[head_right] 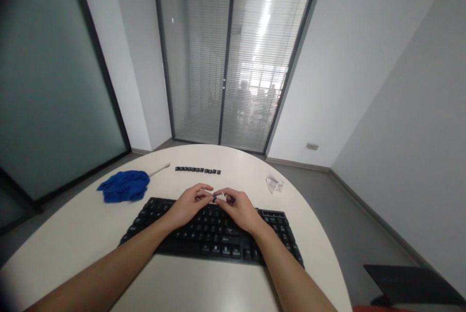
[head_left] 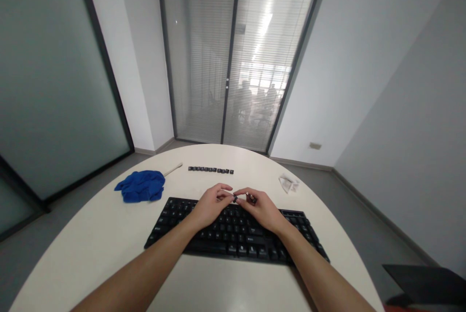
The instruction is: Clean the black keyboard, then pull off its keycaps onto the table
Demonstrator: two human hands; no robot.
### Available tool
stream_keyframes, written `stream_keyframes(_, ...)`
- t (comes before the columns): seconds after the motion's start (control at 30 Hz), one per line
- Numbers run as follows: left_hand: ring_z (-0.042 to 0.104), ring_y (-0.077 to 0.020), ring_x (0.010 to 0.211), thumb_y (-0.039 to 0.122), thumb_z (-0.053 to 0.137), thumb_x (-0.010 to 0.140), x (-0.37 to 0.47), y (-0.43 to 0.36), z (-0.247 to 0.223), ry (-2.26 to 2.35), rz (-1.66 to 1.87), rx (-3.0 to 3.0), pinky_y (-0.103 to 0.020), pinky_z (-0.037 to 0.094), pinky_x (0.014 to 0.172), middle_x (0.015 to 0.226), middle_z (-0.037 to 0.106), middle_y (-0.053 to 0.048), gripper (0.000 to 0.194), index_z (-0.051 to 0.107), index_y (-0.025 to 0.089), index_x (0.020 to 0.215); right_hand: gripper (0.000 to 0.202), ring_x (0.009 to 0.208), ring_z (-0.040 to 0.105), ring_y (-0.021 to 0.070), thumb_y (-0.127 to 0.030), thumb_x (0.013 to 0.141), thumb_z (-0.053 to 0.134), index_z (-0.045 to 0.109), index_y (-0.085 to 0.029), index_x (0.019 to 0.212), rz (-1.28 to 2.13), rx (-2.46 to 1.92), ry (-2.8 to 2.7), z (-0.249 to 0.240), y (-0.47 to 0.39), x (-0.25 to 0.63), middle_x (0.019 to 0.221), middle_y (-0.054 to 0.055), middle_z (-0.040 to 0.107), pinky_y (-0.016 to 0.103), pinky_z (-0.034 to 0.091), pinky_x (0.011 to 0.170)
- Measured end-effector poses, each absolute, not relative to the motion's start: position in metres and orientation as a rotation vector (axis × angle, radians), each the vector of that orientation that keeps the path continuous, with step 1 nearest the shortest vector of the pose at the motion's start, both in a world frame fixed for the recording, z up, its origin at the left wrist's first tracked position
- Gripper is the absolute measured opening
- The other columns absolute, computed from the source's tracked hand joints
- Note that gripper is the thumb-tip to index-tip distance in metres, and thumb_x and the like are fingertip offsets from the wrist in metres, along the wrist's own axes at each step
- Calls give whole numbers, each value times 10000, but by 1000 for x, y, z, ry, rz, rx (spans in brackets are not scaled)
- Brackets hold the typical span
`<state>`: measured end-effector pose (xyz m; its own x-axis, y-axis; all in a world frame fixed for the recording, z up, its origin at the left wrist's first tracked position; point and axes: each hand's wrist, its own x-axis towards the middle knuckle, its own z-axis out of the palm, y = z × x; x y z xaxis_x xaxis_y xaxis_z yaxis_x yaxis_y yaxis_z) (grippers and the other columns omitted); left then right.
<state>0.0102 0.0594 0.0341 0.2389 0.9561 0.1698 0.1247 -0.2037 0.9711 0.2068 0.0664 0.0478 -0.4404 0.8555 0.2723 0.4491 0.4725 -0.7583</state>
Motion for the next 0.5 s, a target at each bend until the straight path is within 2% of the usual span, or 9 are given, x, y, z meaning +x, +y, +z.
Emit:
stream_keyframes(0.23, 654, -216, 922, 381, 532, 885, 11, 50, 34, 1327, 1050, 1903, -327, 497, 827, 971, 703, -65, 241, 632, 206, 1017, 307, 576, 410, 137, -445, 870, 580, 693, -209, 1031, 686, -1176, -1985, 49, 67, 204, 591, -47, 426, 247, 336, 573)
stream_keyframes(0.37, 619, -258, 991, 332, 571, 854, 13, 41, 39, 1422, 923, 2196, -363, 469, 877, 1011, 698, -77, 217, 663, 217, 1014, 315, 558, 443, 146, -447, 850, 591, 702, -199, 1009, 574, -1292, -1922, 43, 73, 205, 580, -37, 489, 257, 352, 577)
stream_keyframes(0.5, 615, -258, 963, 334, 533, 877, 13, 38, 40, 1454, 798, 2292, -359, 469, 847, 972, 693, -76, 206, 673, 223, 979, 325, 539, 476, 157, -451, 843, 584, 711, -195, 998, 479, -1393, -1921, 40, 79, 211, 568, -23, 534, 265, 362, 575)
